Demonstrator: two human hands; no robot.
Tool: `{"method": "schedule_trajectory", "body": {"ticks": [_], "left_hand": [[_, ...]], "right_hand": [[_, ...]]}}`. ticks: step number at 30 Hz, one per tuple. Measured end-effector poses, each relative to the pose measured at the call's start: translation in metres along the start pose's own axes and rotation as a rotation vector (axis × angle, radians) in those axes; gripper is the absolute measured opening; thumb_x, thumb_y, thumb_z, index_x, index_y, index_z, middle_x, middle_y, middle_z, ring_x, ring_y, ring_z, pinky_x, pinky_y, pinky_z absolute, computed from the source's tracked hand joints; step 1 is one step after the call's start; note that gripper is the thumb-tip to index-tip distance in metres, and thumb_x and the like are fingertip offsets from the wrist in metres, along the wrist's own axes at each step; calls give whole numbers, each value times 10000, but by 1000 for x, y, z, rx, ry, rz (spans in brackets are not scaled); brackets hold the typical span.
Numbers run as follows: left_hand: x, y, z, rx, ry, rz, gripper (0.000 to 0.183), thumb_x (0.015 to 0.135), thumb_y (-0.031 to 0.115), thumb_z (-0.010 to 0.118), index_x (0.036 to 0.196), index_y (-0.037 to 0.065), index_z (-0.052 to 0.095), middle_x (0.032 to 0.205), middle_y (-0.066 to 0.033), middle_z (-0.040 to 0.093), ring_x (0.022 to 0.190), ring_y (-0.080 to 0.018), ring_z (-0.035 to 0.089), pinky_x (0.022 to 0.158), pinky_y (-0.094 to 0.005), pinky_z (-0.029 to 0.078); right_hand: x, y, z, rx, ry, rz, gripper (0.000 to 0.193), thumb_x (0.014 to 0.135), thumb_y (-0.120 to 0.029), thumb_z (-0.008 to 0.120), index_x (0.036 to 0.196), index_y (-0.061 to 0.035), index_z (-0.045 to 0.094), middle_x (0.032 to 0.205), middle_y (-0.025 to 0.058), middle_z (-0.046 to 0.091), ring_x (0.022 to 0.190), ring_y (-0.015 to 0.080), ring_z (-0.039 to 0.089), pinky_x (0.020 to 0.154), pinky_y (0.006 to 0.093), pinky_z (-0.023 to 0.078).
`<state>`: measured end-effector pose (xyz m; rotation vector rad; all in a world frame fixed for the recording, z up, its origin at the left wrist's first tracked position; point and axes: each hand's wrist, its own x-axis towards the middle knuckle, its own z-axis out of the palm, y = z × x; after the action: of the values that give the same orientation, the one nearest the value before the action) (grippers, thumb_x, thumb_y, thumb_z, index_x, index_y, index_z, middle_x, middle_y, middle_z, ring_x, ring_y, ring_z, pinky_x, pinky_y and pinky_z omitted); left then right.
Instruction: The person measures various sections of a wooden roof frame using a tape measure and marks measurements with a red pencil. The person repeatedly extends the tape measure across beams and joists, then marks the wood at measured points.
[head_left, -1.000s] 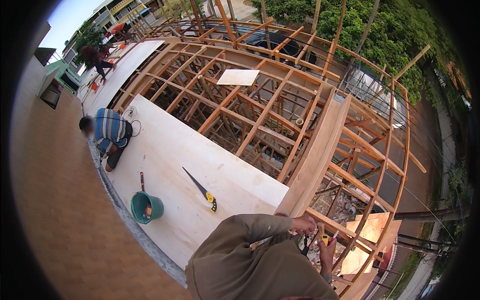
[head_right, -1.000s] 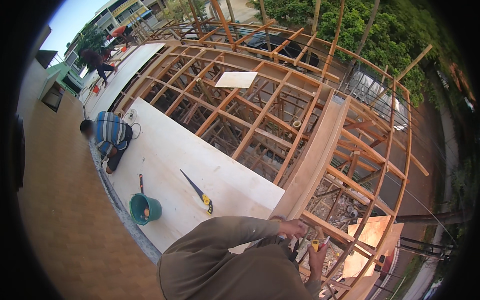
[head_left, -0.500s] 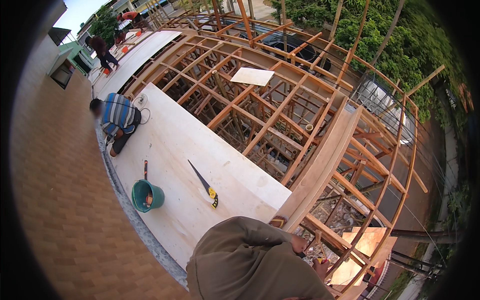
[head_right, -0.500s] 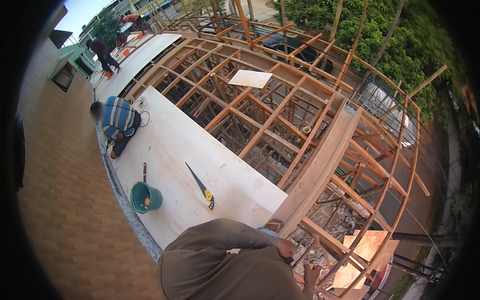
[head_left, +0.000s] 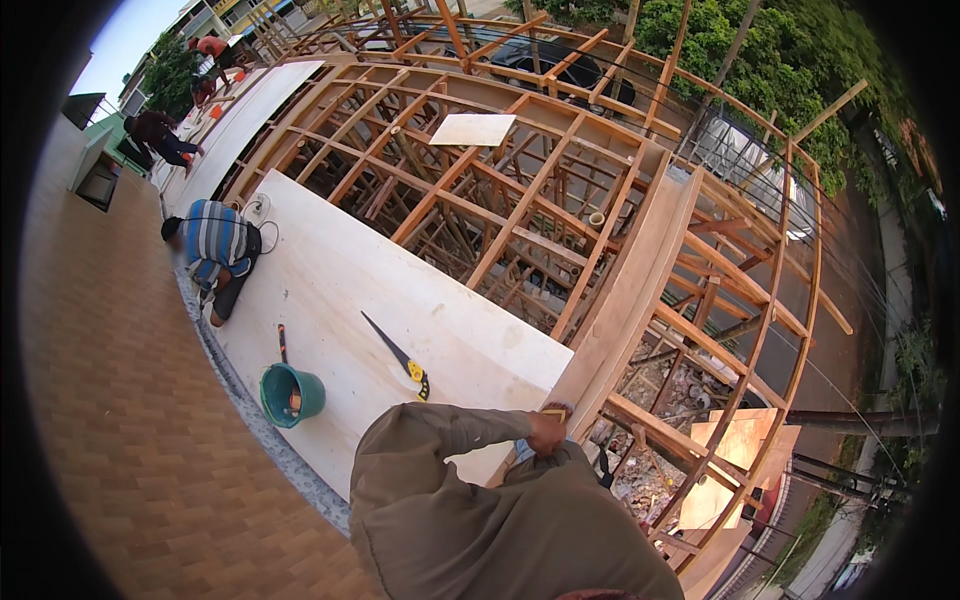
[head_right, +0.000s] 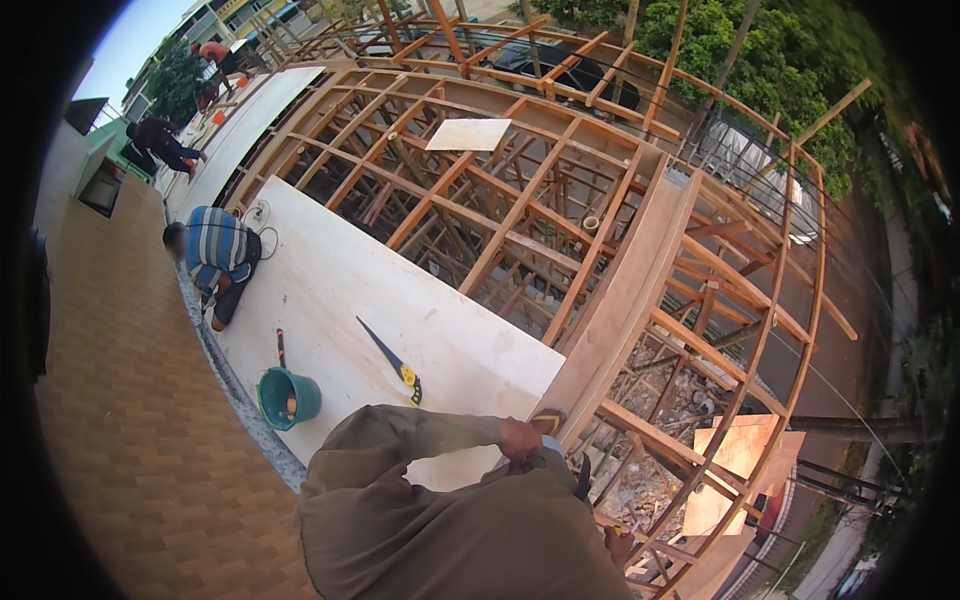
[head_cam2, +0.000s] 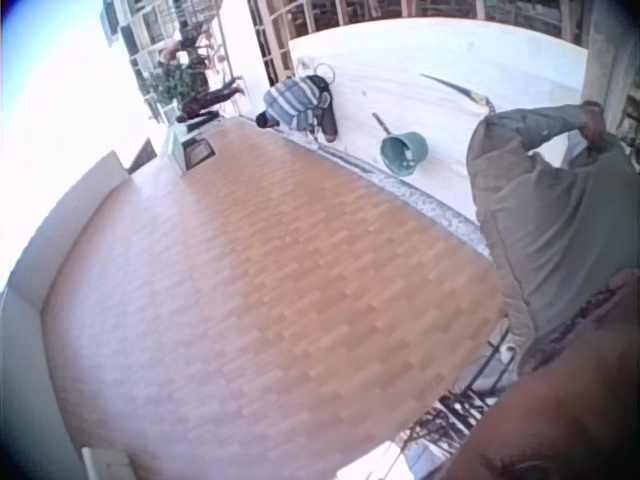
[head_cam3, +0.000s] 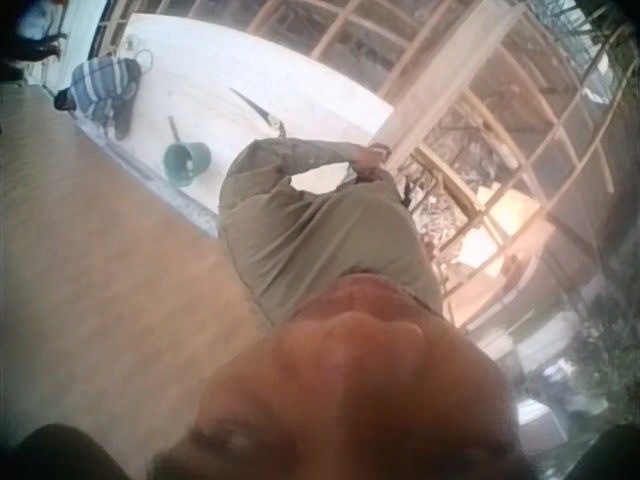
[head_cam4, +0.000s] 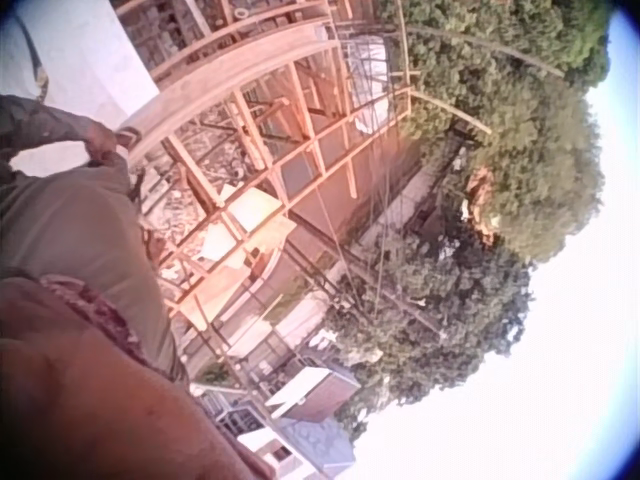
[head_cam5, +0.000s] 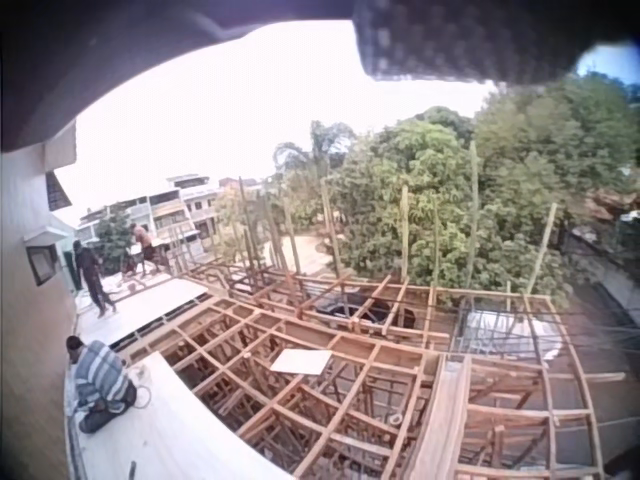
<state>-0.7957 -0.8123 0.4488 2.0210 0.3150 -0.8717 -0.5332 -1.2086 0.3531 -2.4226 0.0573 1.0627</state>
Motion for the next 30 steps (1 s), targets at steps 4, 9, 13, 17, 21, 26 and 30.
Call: {"method": "schedule_trajectory", "body": {"ticks": [4, 9, 13, 17, 21, 26, 30], "left_hand": [[-9, 1, 10, -233, -162, 86, 362, 731, 202, 786, 1042, 50, 681, 996, -118, 686, 893, -231, 663, 780, -436, 528], [-31, 10, 7, -490, -245, -101, 507, 734, 195, 790, 1173, 42, 589, 1006, -123, 658, 840, -256, 661, 762, -420, 540], [-46, 14, 17, -501, -77, -62, 558, 749, 242, 782, 1212, 55, 533, 1051, -152, 634, 899, -268, 648, 806, -417, 530], [-53, 15, 29, -416, 148, 33, 511, 760, 278, 771, 1151, 44, 541, 1040, -171, 627, 959, -292, 631, 821, -416, 507], [-61, 21, 23, -477, 166, 54, 577, 708, 373, 819, 1031, 0, 521, 969, -174, 617, 868, -274, 597, 751, -404, 471], [-73, 29, 8, -356, 145, 109, 491, 749, 301, 797, 1024, -16, 541, 943, -160, 645, 871, -261, 614, 760, -396, 483], [-64, 16, -6, -572, -37, 49, 340, 823, 178, 747, 1033, -32, 582, 885, -129, 675, 812, -205, 653, 720, -351, 523]], "right_hand": [[-3, 12, -8, -50, 3, -23, 488, 701, -206, 785, 950, -36, 401, 716, 36, 504, 545, 138, 494, 480, 296, 398], [-9, -7, -5, 8, -50, -100, 478, 699, -215, 780, 933, -38, 403, 748, 54, 519, 578, 142, 496, 524, 313, 424], [-2, -19, 2, -20, -36, -157, 465, 711, -229, 768, 920, -40, 398, 769, 61, 523, 655, 165, 527, 596, 326, 451], [16, -16, 15, -59, -70, -301, 507, 711, -259, 772, 978, 4, 430, 803, 89, 540, 724, 227, 558, 677, 367, 480], [13, -3, 21, -94, 21, -197, 615, 702, -332, 790, 1069, 54, 482, 913, 179, 622, 872, 328, 631, 766, 423, 495], [0, -3, 7, -164, 24, -109, 630, 690, -388, 803, 1044, 37, 501, 968, 210, 640, 933, 348, 644, 796, 426, 499], [-14, -10, -1, -131, 101, -72, 622, 686, -389, 809, 1028, 27, 497, 960, 200, 628, 902, 341, 634, 789, 424, 499]]}}
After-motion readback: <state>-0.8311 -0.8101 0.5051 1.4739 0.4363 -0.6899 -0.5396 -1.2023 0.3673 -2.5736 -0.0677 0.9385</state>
